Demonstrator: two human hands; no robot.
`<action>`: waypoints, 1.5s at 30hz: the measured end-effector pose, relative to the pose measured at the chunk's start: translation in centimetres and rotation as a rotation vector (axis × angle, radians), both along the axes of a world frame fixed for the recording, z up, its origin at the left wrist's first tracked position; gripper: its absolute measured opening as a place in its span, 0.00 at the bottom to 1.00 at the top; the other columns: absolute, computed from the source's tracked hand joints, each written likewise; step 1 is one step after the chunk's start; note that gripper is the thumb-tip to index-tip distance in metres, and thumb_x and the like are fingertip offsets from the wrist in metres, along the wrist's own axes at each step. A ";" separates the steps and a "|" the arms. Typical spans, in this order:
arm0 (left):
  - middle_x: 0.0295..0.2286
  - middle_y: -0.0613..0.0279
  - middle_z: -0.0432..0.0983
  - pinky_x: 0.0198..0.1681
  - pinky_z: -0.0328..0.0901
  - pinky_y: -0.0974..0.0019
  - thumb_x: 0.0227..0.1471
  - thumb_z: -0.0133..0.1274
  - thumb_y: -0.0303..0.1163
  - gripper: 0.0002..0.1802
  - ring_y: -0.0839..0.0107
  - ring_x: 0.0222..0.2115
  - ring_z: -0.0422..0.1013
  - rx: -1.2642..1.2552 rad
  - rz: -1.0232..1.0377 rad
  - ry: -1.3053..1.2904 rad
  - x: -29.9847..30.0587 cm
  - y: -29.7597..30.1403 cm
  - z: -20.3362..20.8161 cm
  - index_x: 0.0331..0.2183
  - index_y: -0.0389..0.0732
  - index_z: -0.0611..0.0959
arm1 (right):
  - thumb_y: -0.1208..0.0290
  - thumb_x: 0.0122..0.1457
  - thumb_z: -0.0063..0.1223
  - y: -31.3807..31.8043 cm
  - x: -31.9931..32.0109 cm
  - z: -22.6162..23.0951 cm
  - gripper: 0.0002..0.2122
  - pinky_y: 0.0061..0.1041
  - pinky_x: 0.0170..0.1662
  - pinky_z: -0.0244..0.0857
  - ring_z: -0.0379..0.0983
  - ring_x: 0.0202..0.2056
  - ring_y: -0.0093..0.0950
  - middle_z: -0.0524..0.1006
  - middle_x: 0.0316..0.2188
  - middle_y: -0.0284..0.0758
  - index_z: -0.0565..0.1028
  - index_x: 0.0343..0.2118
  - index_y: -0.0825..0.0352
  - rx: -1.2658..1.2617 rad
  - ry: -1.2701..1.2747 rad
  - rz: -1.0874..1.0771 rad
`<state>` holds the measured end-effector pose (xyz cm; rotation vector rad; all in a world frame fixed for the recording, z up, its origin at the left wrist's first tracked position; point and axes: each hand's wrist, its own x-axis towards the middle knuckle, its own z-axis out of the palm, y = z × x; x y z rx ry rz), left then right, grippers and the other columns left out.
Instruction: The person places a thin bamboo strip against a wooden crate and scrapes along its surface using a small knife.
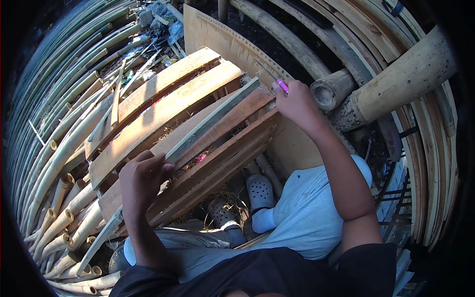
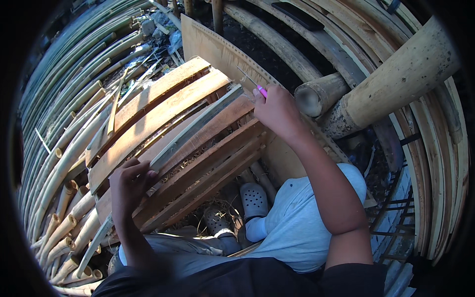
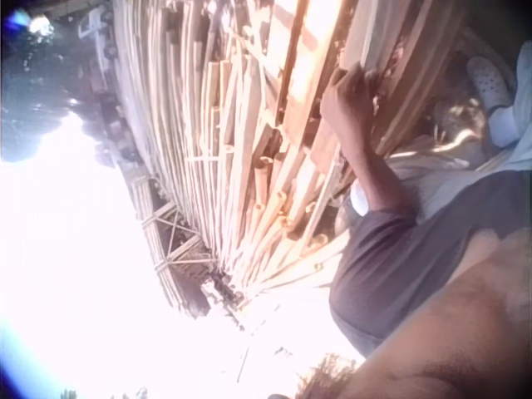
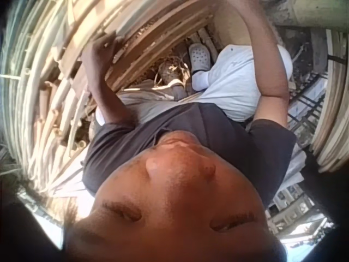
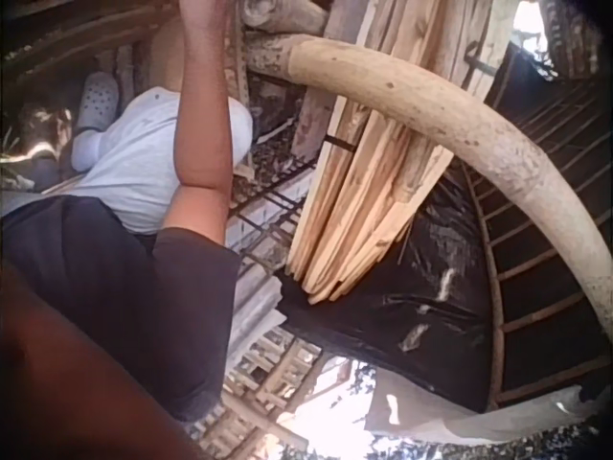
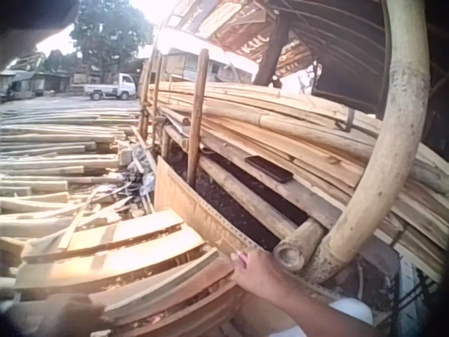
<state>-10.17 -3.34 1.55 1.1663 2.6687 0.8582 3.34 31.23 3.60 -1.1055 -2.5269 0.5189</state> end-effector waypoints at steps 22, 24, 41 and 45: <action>0.21 0.63 0.69 0.24 0.63 0.60 0.46 0.68 0.40 0.10 0.64 0.21 0.70 0.101 0.092 0.342 1.8 -0.5 -3.6 0.32 0.50 0.87 | 0.62 0.57 0.64 1.9 -1.8 -2.7 0.12 0.31 0.35 0.72 0.80 0.28 0.32 0.82 0.25 0.42 0.84 0.35 0.68 -0.013 0.228 0.142; 0.20 0.63 0.68 0.24 0.63 0.60 0.46 0.68 0.40 0.11 0.64 0.20 0.70 0.098 0.096 0.340 1.8 -0.4 -3.6 0.33 0.50 0.88 | 0.61 0.57 0.64 2.6 -1.8 -2.8 0.12 0.33 0.36 0.72 0.81 0.29 0.37 0.82 0.26 0.44 0.84 0.33 0.66 -0.001 0.274 0.127; 0.20 0.63 0.67 0.23 0.61 0.60 0.46 0.68 0.41 0.10 0.65 0.19 0.68 0.129 0.118 0.330 1.9 -0.1 -3.7 0.31 0.49 0.87 | 0.53 0.66 0.48 2.2 -1.7 -1.2 0.21 0.39 0.38 0.71 0.80 0.35 0.44 0.80 0.26 0.48 0.78 0.35 0.72 -0.004 0.339 -0.067; 0.19 0.65 0.67 0.21 0.60 0.60 0.46 0.68 0.42 0.10 0.66 0.19 0.69 0.095 0.141 0.422 2.2 -0.2 -4.3 0.30 0.51 0.87 | 0.57 0.69 0.41 -5.1 -1.2 -2.1 0.19 0.46 0.37 0.71 0.79 0.32 0.50 0.79 0.24 0.51 0.76 0.34 0.71 -0.010 0.106 0.222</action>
